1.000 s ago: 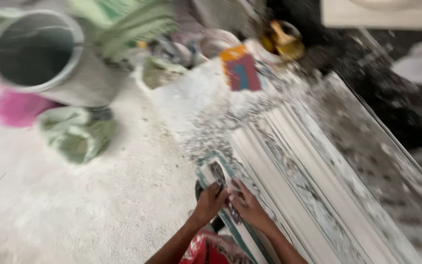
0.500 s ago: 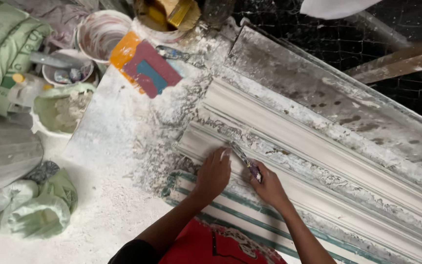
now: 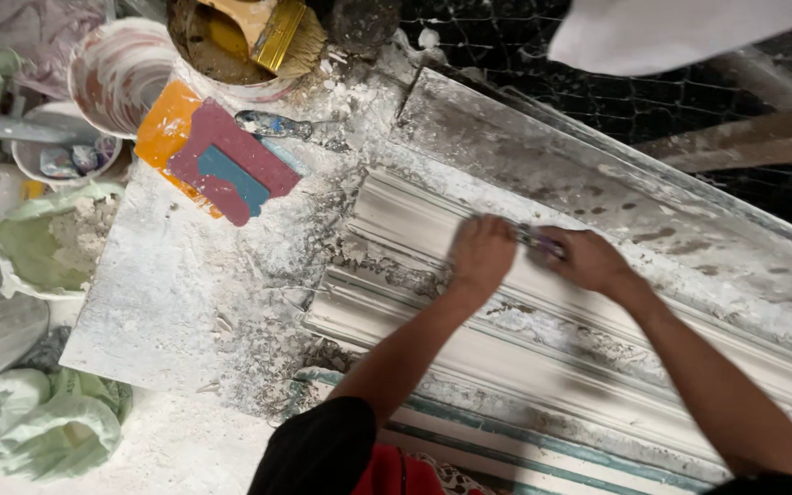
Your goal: The person uses a small hand scraper to remove dried plaster residue from decorative molding strips laid on a work surface. They work along the grooves of the moldings section by section, repositioning the pieces and scraping off excess plaster by hand.
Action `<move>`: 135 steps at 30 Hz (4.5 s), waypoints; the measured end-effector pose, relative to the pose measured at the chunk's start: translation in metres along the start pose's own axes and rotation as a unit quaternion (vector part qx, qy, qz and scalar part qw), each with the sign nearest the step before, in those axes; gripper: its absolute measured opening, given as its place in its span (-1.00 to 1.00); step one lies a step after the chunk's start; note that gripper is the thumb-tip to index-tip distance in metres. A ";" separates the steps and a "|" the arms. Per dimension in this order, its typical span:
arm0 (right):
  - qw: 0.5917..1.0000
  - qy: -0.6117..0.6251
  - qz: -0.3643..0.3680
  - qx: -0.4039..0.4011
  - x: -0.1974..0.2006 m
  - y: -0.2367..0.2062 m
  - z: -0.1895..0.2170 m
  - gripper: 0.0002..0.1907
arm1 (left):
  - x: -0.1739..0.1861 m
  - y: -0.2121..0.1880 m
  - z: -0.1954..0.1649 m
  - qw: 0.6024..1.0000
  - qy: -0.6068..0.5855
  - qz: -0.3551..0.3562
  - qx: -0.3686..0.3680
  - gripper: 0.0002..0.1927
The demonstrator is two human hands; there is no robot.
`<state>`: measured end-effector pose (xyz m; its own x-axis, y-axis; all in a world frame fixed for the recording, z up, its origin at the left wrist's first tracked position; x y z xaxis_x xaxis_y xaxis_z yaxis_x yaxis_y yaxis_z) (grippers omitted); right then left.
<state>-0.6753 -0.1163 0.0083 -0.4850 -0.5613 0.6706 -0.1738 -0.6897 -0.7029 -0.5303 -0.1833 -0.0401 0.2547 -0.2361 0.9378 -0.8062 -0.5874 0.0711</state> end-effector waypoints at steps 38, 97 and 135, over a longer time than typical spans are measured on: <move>0.863 0.128 -0.379 -0.309 -0.258 -0.172 -0.175 -0.39 | 0.000 0.080 0.019 0.753 0.288 0.376 -0.457 -0.56; 0.787 0.144 -0.510 -0.316 -0.499 -0.813 -1.490 -0.53 | -0.647 0.144 -1.701 0.750 0.270 0.267 -0.541 -0.78; 0.851 0.317 -0.388 0.160 -0.442 -0.639 -1.059 -0.66 | -0.389 -0.427 -1.060 0.770 -0.491 -0.067 0.400 -0.31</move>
<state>-1.2578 1.0576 -0.0901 -0.7128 0.4088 0.5699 -0.4593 -0.8862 0.0612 -0.8512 0.9803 -0.0744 0.9060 -0.3722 0.2018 -0.2493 -0.8542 -0.4563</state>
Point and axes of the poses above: each hand's wrist, its own y-axis towards the middle knuckle, its own x-axis out of the back of the hand, z = x × y, the point moved 5 cm from there along y, towards the middle knuckle, and after that the axes turned 7 degrees about z, right-handed, at the moved point
